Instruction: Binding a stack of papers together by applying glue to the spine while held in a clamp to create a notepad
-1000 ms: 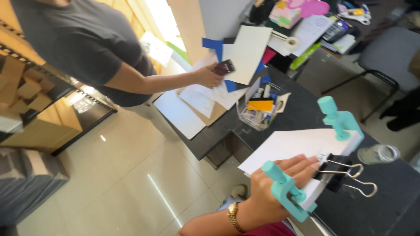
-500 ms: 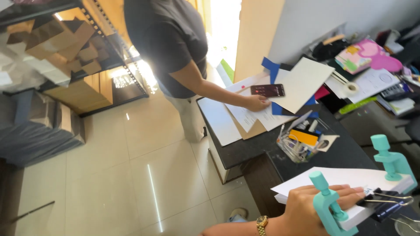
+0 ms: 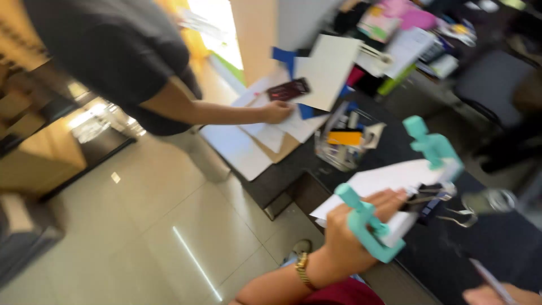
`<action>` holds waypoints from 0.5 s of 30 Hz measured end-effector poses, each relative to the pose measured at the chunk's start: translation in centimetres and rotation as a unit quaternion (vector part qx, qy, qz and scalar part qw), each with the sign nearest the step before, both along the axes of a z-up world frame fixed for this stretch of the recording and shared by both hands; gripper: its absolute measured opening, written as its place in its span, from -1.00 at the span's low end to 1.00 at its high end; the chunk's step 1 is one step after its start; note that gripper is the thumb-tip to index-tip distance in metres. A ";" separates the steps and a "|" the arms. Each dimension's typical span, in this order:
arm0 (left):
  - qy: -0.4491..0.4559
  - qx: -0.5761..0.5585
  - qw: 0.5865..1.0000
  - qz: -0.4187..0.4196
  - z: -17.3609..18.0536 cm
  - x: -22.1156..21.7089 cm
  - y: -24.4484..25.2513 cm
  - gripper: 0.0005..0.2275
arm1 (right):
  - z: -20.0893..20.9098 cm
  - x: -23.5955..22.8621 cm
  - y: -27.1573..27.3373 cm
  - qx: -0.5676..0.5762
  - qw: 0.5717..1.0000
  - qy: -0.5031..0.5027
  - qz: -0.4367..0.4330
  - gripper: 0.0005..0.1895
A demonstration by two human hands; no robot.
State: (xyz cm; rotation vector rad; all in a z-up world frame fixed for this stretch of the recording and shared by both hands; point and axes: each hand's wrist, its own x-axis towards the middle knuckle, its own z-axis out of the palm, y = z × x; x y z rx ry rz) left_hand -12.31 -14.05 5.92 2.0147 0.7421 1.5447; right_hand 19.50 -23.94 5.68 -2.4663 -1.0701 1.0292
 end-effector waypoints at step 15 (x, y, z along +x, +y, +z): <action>0.059 0.034 0.990 -0.120 2.0 3.1 0.3 -0.73 | 4.2 -16.2 -4.1 0.604 0.782 -0.152 0.015 -0.88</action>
